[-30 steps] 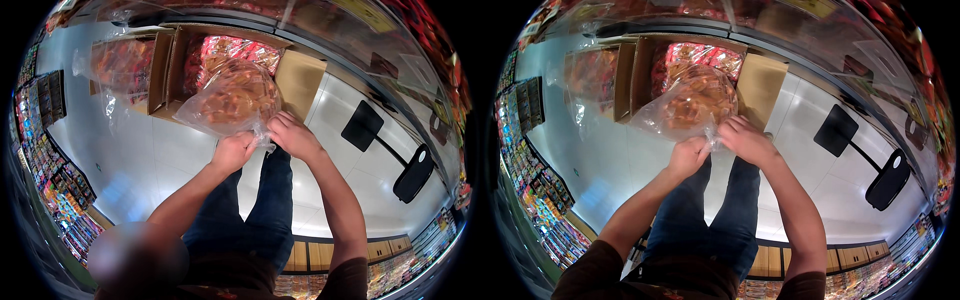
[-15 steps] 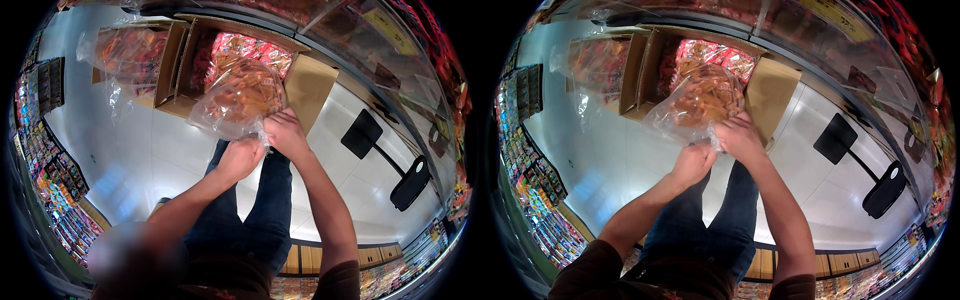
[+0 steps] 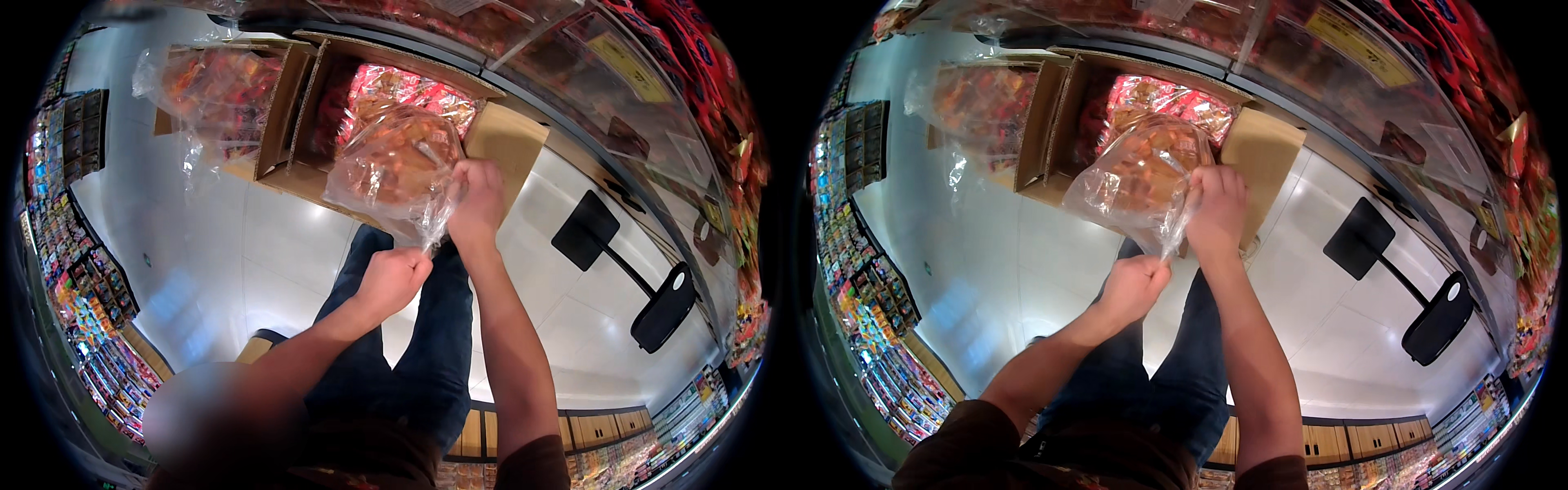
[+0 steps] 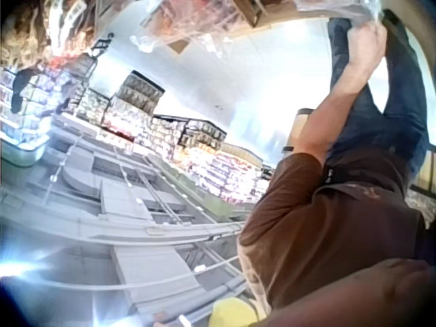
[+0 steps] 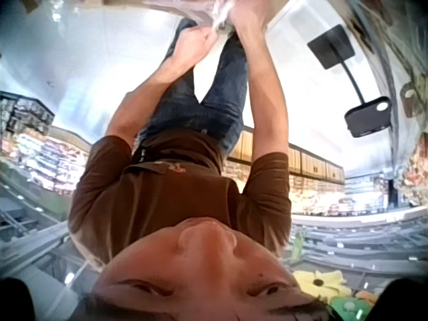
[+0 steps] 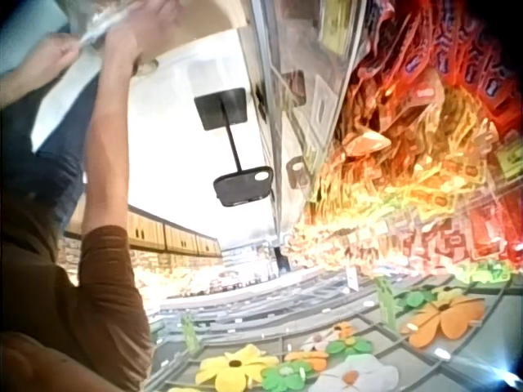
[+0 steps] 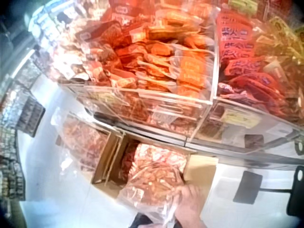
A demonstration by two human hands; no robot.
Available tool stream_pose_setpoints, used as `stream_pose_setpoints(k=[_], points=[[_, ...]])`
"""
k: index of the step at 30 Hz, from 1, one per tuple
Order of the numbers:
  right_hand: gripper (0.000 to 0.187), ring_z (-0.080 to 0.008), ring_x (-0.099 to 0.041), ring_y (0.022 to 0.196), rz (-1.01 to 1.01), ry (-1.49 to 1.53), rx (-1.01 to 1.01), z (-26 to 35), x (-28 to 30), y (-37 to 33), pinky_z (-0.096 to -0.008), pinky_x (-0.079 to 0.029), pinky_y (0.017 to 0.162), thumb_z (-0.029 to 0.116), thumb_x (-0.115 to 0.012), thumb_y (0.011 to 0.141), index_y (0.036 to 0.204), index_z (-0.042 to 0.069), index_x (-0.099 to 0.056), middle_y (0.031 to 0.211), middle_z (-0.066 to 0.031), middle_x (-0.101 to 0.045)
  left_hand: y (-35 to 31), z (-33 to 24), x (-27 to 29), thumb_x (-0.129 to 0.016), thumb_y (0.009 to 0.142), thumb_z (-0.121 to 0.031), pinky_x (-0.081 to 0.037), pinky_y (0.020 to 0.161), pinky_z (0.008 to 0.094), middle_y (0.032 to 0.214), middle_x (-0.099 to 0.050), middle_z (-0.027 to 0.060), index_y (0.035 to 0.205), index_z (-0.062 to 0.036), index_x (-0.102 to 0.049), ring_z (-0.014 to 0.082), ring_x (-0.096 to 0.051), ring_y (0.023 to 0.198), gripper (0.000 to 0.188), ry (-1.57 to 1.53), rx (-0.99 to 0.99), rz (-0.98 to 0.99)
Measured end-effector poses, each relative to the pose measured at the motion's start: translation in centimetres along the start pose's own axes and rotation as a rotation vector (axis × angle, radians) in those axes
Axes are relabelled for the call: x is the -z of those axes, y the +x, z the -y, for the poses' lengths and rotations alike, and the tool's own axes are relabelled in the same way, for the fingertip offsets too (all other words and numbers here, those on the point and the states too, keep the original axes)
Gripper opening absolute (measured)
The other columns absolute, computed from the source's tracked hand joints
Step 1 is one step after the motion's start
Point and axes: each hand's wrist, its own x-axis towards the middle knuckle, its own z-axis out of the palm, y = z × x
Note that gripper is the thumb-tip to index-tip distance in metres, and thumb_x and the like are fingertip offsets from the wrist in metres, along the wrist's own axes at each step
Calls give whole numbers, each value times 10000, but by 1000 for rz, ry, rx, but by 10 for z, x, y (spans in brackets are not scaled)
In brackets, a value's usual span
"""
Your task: The person picks up bags of candy from cardboard boxes on the floor and places the individual candy packets into plastic bins on a display shelf.
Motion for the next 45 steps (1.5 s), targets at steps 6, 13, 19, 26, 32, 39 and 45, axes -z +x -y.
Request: stream_pose_setpoints(k=[6,13,19,26,32,39,45], points=[[157,-283,-577,843,178,54,105,19,27,-20,-399,-419,790,98,-679,760,904,113,-618,878,-58,-597,18,3,3,-703,764,-171,-464,616,420,757,-566,157,846,-33,-558,359,-573,680,217,145,60,-176],[278,-248,-592,852,183,100,-56,8,46,-20,-377,-444,781,103,-746,708,956,100,-620,874,-52,-604,40,-12,-12,-772,694,-219,-495,756,454,993,-548,134,1031,-56,-516,359,-564,948,454,236,-70,-139],[291,-286,-584,926,178,178,-228,11,56,-15,-392,-464,838,82,-703,728,1006,98,-618,929,-82,-593,38,-28,-28,-737,723,-180,-496,745,434,954,-573,122,974,-72,-564,355,-573,892,324,190,-168,-214],[258,-302,-577,941,174,132,-165,0,62,-21,-404,-464,848,29,-633,737,983,103,-636,921,-88,-599,59,-14,-26,-678,686,-75,-465,623,441,735,-531,119,733,-49,-509,347,-560,702,177,166,-270,-365],[254,-265,-566,871,111,7,16,-4,55,-18,-396,-430,813,30,-611,682,911,136,-640,866,-53,-596,69,-21,-34,-659,665,-11,-441,624,438,791,-500,115,797,-49,-459,351,-538,730,243,71,-125,-437],[166,-232,-558,850,142,-15,-157,-23,39,-4,-374,-402,810,37,-581,687,769,166,-646,794,9,-583,44,-5,-24,-587,678,58,-385,730,438,841,-452,145,821,-34,-416,362,-455,825,240,91,-68,-393],[139,-213,-580,800,213,178,-398,-21,25,8,-344,-434,766,18,-565,695,705,129,-648,720,-11,-577,39,4,-25,-534,688,73,-362,761,427,867,-436,149,831,-33,-404,356,-424,848,221,84,-142,-464]])
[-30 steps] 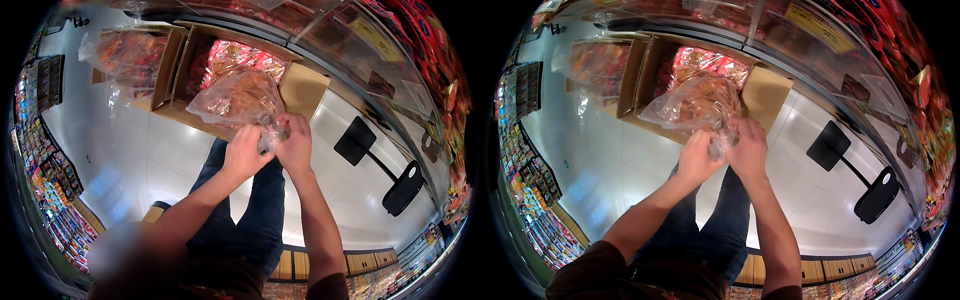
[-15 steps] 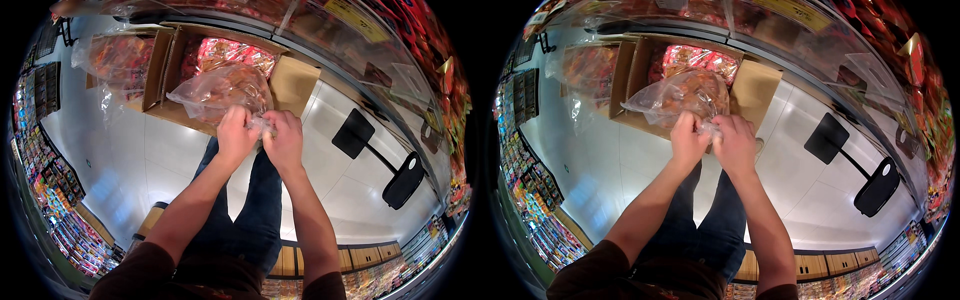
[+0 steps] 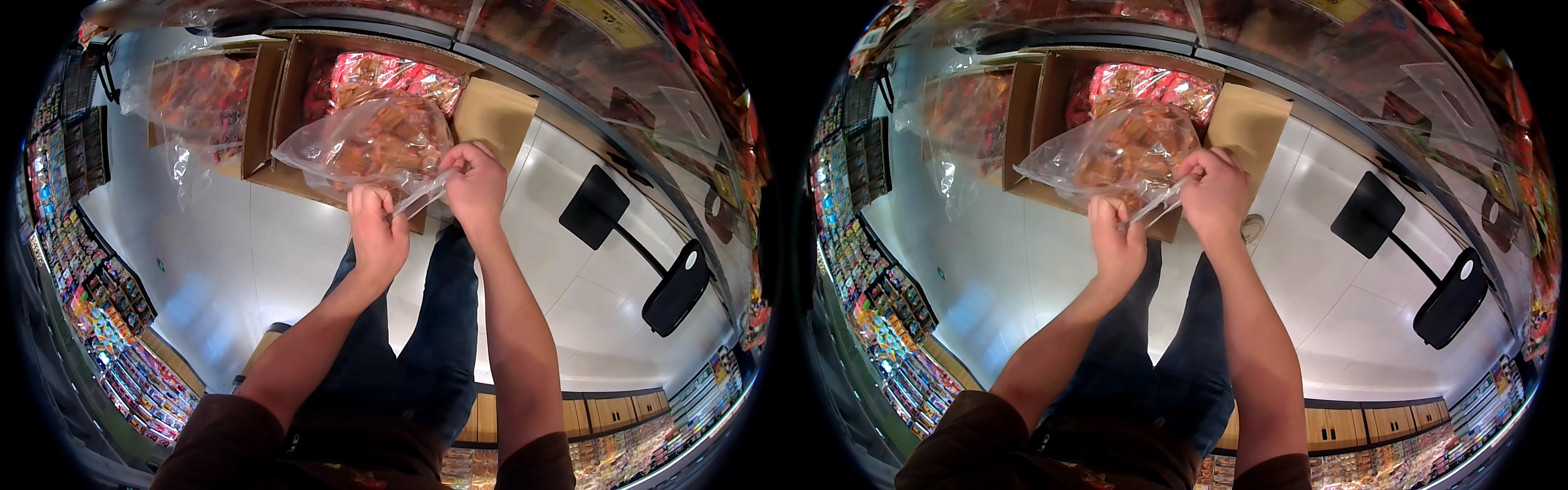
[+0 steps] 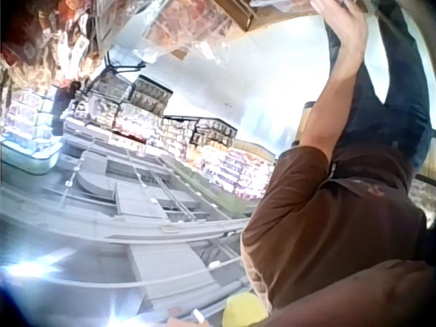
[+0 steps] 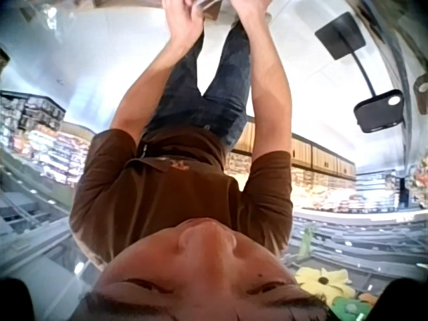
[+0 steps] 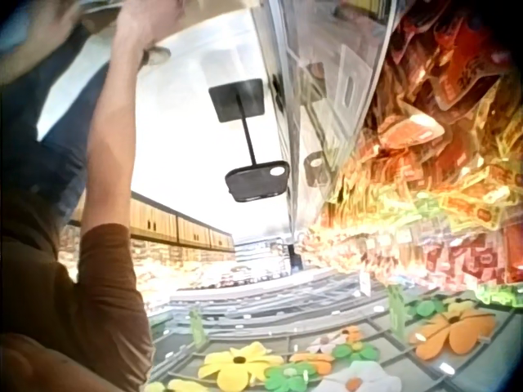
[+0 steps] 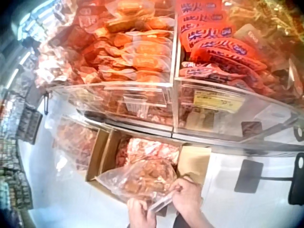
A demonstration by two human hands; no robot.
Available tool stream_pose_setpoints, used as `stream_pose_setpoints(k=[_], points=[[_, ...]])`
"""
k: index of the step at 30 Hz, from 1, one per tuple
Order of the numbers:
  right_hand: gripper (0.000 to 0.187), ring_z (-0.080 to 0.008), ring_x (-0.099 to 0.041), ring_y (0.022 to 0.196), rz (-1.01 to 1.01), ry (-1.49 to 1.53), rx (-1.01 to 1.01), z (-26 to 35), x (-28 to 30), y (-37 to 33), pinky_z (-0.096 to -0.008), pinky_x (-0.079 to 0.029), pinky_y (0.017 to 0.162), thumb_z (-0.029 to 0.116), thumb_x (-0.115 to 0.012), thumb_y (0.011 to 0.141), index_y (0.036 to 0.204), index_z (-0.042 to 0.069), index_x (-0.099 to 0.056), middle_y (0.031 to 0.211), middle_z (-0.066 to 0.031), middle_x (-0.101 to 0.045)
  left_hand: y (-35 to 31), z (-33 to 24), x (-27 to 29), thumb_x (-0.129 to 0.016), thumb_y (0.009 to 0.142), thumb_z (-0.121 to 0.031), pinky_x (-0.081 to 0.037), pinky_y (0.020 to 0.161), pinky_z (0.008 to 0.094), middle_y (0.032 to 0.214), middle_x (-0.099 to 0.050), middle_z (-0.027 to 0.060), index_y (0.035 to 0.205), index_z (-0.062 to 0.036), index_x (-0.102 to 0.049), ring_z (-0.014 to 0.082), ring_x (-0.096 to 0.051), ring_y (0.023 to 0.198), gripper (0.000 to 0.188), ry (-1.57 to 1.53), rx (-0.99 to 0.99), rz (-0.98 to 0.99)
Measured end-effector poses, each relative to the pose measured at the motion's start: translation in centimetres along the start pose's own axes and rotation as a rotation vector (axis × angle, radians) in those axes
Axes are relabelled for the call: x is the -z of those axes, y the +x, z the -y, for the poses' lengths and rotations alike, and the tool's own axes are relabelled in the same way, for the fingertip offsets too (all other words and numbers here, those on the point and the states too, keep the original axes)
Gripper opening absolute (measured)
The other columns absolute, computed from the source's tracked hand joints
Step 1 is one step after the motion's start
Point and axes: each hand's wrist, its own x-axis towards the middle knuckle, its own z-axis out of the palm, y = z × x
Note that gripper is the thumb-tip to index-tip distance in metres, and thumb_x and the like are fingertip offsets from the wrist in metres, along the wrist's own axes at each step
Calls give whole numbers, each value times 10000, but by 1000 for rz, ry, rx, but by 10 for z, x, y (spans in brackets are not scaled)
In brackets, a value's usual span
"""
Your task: The person picks up bags of candy from cardboard boxes on the floor and places the individual candy packets into plastic bins on a display shelf.
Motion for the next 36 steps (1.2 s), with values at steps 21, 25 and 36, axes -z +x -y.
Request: stream_pose_setpoints(k=[21,25,36], points=[[208,-257,-549,1005,355,-645,606,35,28,-3,-387,-417,866,68,-584,784,988,106,-583,984,-51,-574,28,1,24,-632,719,-18,-468,688,375,835,-550,105,841,-42,-540,286,-566,740,154,83,43,239],[126,-243,-570,1015,401,-722,675,45,28,-16,-375,-431,851,97,-580,805,931,109,-570,972,-52,-592,23,-4,27,-650,722,-41,-474,679,389,832,-566,96,863,-46,-548,302,-573,754,174,108,-26,166],[109,-294,-651,725,459,-611,807,53,27,-5,-413,-519,645,98,-581,803,883,98,-507,804,-75,-604,55,-23,19,-682,740,-216,-557,651,414,755,-676,158,729,-42,-658,352,-677,698,175,509,63,666]])
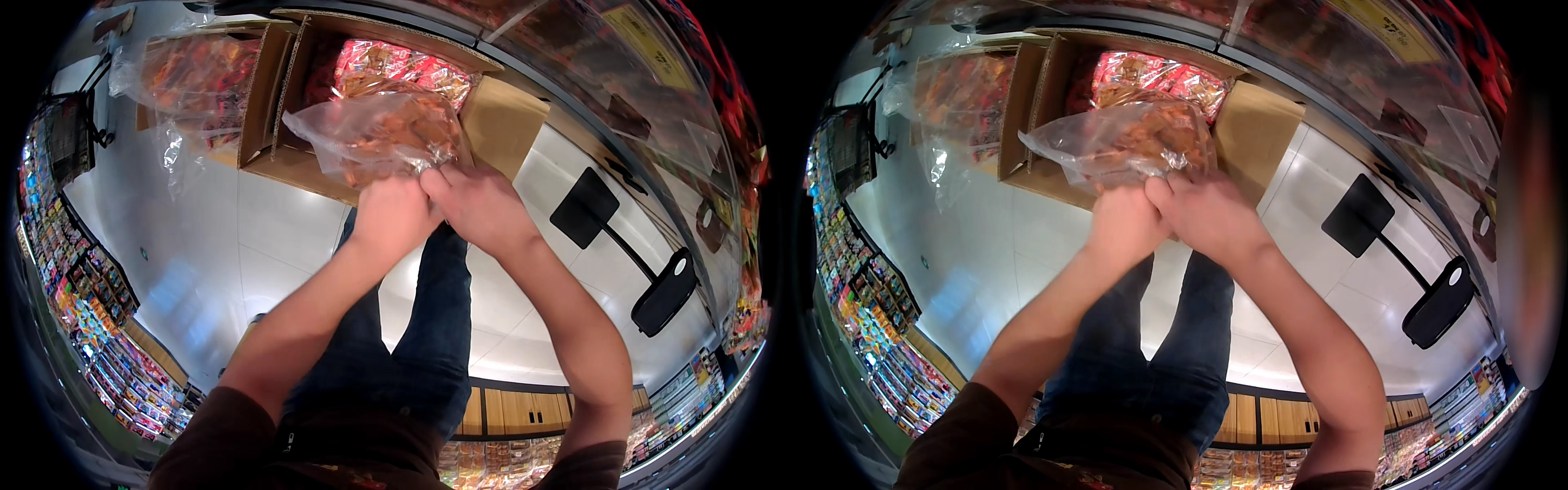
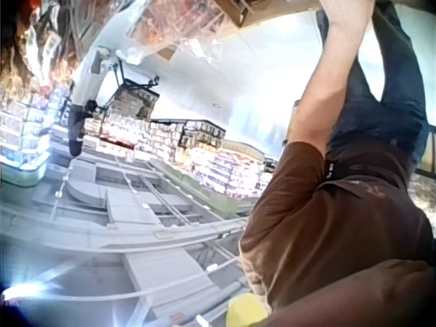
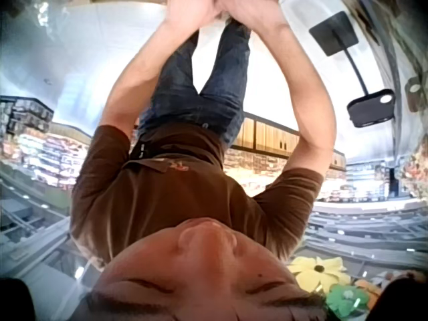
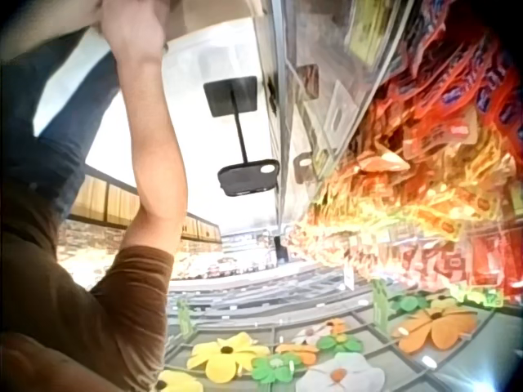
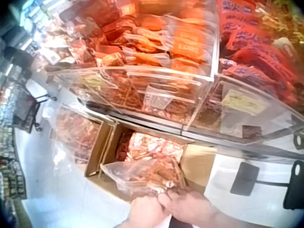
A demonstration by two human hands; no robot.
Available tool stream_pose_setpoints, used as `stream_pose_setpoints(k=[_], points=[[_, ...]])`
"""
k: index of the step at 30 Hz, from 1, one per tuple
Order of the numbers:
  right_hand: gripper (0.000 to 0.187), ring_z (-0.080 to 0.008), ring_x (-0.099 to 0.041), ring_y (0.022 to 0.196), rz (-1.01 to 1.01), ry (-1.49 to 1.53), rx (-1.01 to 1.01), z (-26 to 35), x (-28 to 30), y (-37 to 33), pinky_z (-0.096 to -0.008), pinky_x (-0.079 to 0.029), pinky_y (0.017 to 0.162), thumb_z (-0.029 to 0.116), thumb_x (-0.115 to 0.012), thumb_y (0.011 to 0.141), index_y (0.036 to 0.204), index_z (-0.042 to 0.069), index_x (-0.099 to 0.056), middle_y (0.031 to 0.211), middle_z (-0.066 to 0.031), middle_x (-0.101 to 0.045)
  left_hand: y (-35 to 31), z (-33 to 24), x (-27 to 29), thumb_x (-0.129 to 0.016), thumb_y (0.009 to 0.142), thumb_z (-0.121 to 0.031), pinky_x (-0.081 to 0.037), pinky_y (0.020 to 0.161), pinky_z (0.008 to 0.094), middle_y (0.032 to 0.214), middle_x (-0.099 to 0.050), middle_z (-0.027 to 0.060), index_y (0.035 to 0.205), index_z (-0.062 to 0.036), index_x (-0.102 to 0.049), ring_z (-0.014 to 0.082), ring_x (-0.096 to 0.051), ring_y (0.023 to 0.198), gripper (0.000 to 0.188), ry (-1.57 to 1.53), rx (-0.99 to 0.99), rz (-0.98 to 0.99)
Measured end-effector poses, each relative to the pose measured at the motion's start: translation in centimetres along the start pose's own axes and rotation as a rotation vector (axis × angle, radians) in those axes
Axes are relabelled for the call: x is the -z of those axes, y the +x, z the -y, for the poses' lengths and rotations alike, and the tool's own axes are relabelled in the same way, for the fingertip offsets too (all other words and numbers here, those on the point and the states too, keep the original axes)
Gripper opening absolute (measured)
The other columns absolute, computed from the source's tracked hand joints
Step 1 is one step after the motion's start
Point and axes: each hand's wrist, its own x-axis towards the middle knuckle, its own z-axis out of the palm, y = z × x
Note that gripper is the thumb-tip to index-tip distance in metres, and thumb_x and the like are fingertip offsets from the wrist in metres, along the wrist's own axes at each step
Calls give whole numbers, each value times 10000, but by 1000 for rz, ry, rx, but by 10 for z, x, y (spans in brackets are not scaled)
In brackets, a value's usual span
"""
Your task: The person picks up bags of candy from cardboard boxes on the floor and places the individual candy packets into plastic bins on a display shelf.
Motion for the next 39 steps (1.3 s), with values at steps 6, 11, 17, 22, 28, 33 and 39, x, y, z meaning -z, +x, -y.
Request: stream_pose_setpoints(k=[6,11,17,22,28,33,39], points=[[150,-337,-663,778,229,25,-181,-9,14,4,-413,-534,668,149,-592,820,941,81,-535,836,-149,-651,0,9,-1,-614,809,-210,-554,641,421,659,-658,172,689,-48,-691,336,-678,649,216,69,-161,-45],[138,-306,-643,703,94,-141,78,-32,-13,-8,-404,-499,612,144,-580,807,921,92,-522,812,-113,-641,-12,32,12,-592,845,-190,-526,622,455,643,-631,187,675,-32,-645,358,-651,635,239,90,-414,100],[139,-296,-594,565,28,-209,234,-50,-25,-2,-401,-477,577,128,-595,758,830,81,-487,594,-96,-558,-21,53,-7,-574,906,-205,-466,579,481,632,-584,200,647,-15,-568,408,-573,596,321,-152,-459,-1],[142,-284,-585,540,-77,-209,296,-63,-28,1,-404,-476,562,142,-612,714,741,80,-487,556,-90,-540,-30,52,-10,-593,908,-195,-446,533,463,618,-561,205,627,-13,-551,409,-552,568,337,-230,-385,-90],[72,-261,-626,617,54,-232,212,-76,-25,0,-377,-490,657,134,-598,768,800,102,-542,639,-82,-590,-30,50,-19,-623,887,-194,-450,519,448,610,-560,199,632,-10,-553,390,-560,556,323,-221,-312,-167],[112,-375,-647,801,105,234,-171,-56,-23,6,-451,-504,762,89,-566,825,933,65,-584,813,-175,-657,-29,49,-24,-634,888,-245,-459,524,433,569,-549,176,649,-4,-560,347,-572,517,347,-135,-264,-318],[332,-384,-621,859,-212,655,-671,-20,-28,-12,-449,-485,750,195,-700,761,969,35,-497,909,-185,-619,-18,20,-20,-597,908,-456,-470,435,308,524,-579,93,613,3,-595,171,-582,452,546,-860,471,145]])
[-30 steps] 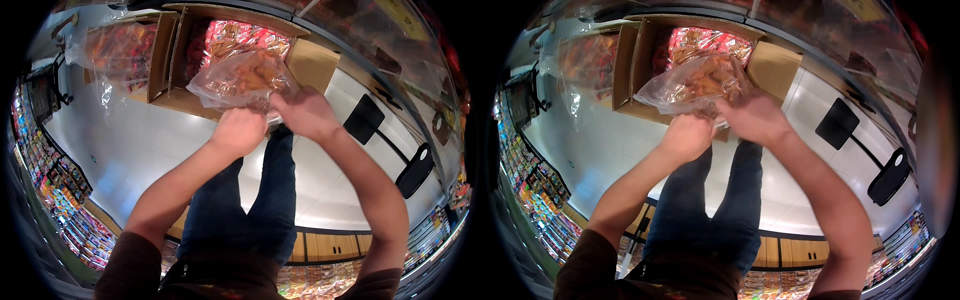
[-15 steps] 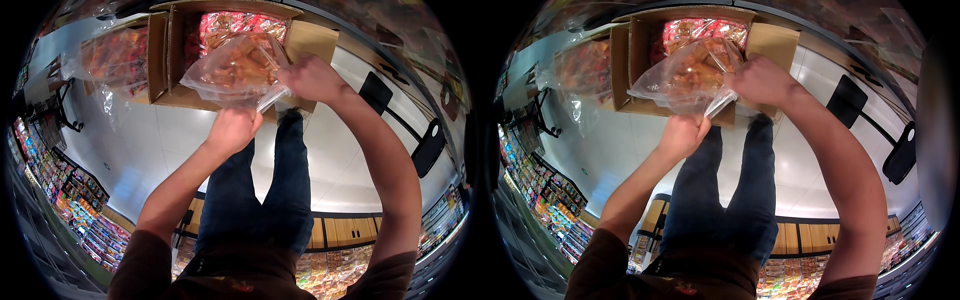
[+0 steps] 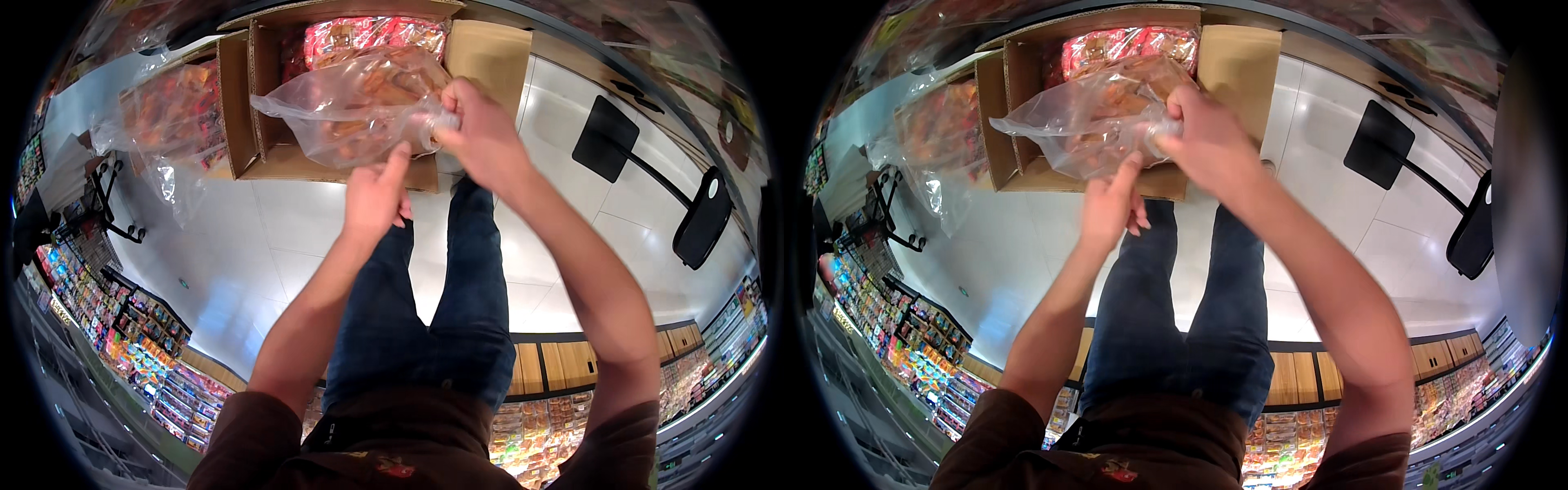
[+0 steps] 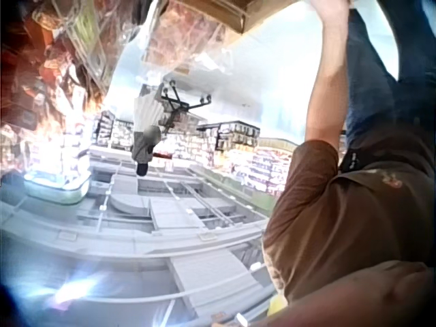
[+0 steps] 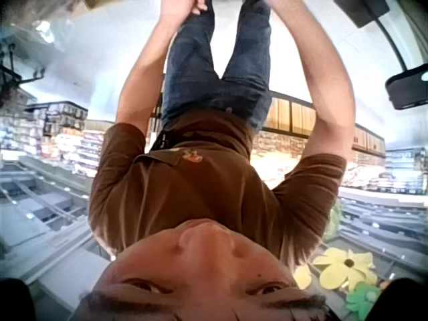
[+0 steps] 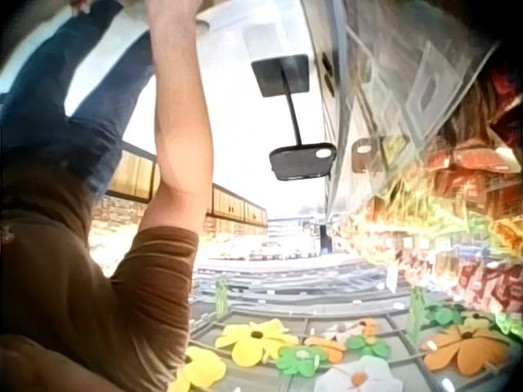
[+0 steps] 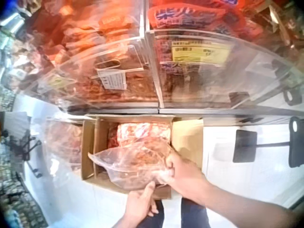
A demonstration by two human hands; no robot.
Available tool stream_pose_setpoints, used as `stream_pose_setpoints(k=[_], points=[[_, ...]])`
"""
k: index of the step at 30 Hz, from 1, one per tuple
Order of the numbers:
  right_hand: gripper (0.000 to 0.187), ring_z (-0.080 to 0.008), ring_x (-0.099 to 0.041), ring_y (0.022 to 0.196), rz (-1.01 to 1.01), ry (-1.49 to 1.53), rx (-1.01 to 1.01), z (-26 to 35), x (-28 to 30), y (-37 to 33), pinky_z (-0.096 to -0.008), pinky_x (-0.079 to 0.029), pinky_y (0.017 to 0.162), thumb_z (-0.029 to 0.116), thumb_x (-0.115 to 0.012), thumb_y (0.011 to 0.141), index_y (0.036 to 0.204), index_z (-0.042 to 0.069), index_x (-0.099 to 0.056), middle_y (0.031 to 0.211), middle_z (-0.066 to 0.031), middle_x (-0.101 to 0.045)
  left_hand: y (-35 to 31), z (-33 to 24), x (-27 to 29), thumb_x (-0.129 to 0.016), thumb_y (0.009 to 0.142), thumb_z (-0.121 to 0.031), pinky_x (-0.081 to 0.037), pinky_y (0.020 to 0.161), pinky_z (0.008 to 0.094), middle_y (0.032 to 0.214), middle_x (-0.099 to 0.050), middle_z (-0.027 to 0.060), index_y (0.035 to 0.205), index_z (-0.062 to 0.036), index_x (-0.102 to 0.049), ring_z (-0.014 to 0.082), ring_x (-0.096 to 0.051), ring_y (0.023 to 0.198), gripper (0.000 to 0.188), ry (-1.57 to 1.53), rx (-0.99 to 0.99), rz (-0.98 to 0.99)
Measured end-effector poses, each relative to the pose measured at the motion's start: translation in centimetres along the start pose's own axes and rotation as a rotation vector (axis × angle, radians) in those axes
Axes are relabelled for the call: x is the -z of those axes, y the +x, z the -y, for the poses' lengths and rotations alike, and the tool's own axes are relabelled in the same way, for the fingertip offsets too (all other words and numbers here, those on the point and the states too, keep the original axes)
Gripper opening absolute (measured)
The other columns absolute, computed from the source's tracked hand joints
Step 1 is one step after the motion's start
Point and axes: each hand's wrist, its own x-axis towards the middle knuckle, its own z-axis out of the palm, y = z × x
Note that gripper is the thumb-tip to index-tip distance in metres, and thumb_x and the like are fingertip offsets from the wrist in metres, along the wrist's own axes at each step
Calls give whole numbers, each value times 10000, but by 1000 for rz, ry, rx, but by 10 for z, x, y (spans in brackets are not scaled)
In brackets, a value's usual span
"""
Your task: The person picks up bags of candy from cardboard boxes on the floor and places the individual candy packets into plastic bins on a display shelf.
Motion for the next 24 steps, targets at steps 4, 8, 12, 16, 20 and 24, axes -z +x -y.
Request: stream_pose_setpoints(k=[4,8,12,16,20,24], points=[[441,-336,-576,795,-137,28,-134,13,-2,-17,-406,-473,726,241,-746,719,942,22,-435,894,-165,-550,-14,-7,-27,-603,877,-485,-466,413,260,646,-627,91,680,18,-629,137,-582,476,541,-22,80,203],[488,-366,-603,791,-168,-76,-240,-5,-1,-17,-418,-479,740,321,-732,718,966,-5,-466,884,-187,-586,-6,-13,-40,-561,894,-470,-446,398,254,687,-633,103,743,28,-630,135,-566,468,526,-136,60,201],[380,-413,-641,896,92,-178,-406,-17,2,-12,-470,-506,824,281,-615,802,1001,-36,-550,929,-244,-658,3,-15,-48,-506,908,-526,-418,379,258,679,-622,104,758,33,-619,144,-550,453,590,-259,190,194],[315,-399,-650,883,108,-196,-252,-28,-7,-14,-468,-507,814,259,-564,835,958,-29,-601,908,-253,-666,13,-6,-63,-424,945,-512,-441,380,281,634,-631,124,739,36,-615,168,-571,443,615,-436,225,136],[312,-390,-654,840,-11,-7,-274,-23,-8,-25,-461,-511,777,254,-553,840,1000,-8,-607,885,-243,-667,21,-4,-85,-377,965,-351,-420,359,279,627,-629,123,739,20,-604,171,-554,426,490,-607,200,80],[314,-403,-652,794,42,-80,-374,-19,-12,-27,-454,-512,742,273,-531,844,931,-8,-644,834,-230,-669,27,5,-86,-382,936,-252,-411,373,268,635,-633,124,721,24,-593,169,-546,431,409,-590,146,14]])
